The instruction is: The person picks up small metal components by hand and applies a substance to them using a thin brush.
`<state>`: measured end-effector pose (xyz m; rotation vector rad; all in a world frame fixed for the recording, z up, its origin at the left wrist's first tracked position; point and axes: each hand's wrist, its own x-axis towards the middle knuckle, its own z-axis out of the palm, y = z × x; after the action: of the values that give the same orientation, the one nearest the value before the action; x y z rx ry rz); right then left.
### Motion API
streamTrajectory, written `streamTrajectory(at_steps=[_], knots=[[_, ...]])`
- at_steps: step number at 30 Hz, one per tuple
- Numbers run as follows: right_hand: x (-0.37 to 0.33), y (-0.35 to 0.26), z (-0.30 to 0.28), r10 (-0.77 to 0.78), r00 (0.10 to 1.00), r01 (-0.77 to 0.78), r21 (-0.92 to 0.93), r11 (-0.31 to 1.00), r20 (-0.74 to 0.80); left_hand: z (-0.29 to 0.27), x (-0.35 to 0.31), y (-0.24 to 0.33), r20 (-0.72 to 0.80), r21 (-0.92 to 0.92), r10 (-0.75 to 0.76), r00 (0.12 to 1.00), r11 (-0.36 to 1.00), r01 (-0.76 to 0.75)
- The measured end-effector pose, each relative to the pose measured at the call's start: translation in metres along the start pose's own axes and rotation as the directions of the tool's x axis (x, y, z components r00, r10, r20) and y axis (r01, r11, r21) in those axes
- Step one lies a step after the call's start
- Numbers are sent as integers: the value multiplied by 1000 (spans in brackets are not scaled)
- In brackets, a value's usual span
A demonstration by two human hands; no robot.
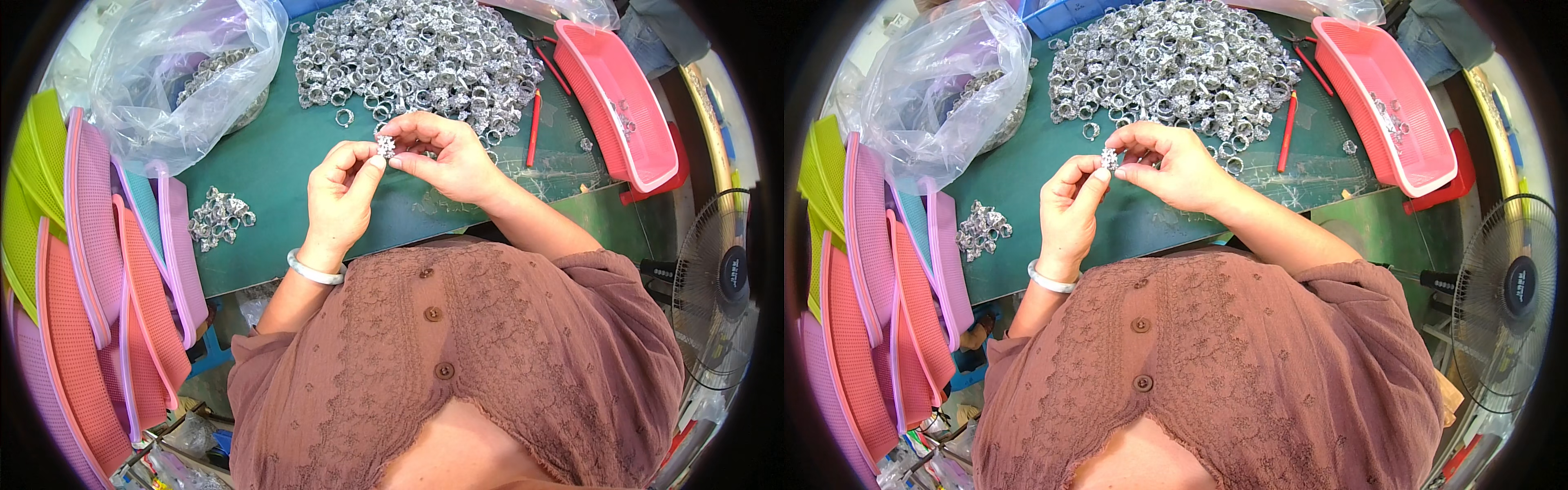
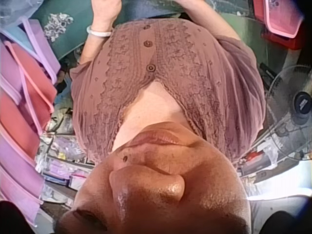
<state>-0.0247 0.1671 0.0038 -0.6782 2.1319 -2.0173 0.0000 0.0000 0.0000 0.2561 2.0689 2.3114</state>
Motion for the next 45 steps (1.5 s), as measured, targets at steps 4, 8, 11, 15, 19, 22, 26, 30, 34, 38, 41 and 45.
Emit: streamTrajectory(at_steps=[4, 8, 11, 15, 19, 22, 26, 30, 34, 38, 41, 45], knots=[[1, -2, 0, -3, 1000, 3, -3, 1000, -8, 0, 0, 0, -4, -5, 1, 1000, 1000, -1], [0, -3, -1, -29, 999, 28, -55, 998, -19, 2, 1, 0, 5, -16, 4, 1000, 1000, -4], [0, -3, 1, -24, 999, 23, -53, 998, -22, 0, 0, 0, 7, -10, 2, 1000, 1000, -1], [1, -2, 0, -50, 999, 48, -68, 997, -21, 1, -1, 0, 9, -36, 3, 1000, 999, -3], [0, -3, 0, -68, 997, 66, -76, 995, -24, 1, -1, 1, 9, -46, 5, 1000, 999, -5], [0, -4, 0, -68, 997, 66, -68, 996, -24, 1, -1, 2, 12, -42, 1, 1000, 999, -1], [0, -5, 1, -60, 998, 58, -68, 996, -24, 1, -2, 4, 19, -52, 4, 1000, 999, -3], [0, -4, 1, -35, 999, 34, -54, 998, -23, 4, -2, 4, 1, -53, 30, 1000, 998, -30], [0, -5, 1, -11, 1000, 10, -44, 999, -8, 2, -3, 6, 4, -70, -3, 1000, 998, 3], [0, -5, 3, 13, 1000, -14, -49, 999, -20, 4, -4, 6, 6, -123, -11, 1000, 992, 11], [-1, -4, 7, -30, 996, 31, 8, 999, -78, 6, -4, 1, 28, -76, 33, 999, 997, -31], [-1, -2, 8, -59, 994, 54, -47, 997, -94, 4, -2, -3, 19, -43, 40, 999, 998, -39]])
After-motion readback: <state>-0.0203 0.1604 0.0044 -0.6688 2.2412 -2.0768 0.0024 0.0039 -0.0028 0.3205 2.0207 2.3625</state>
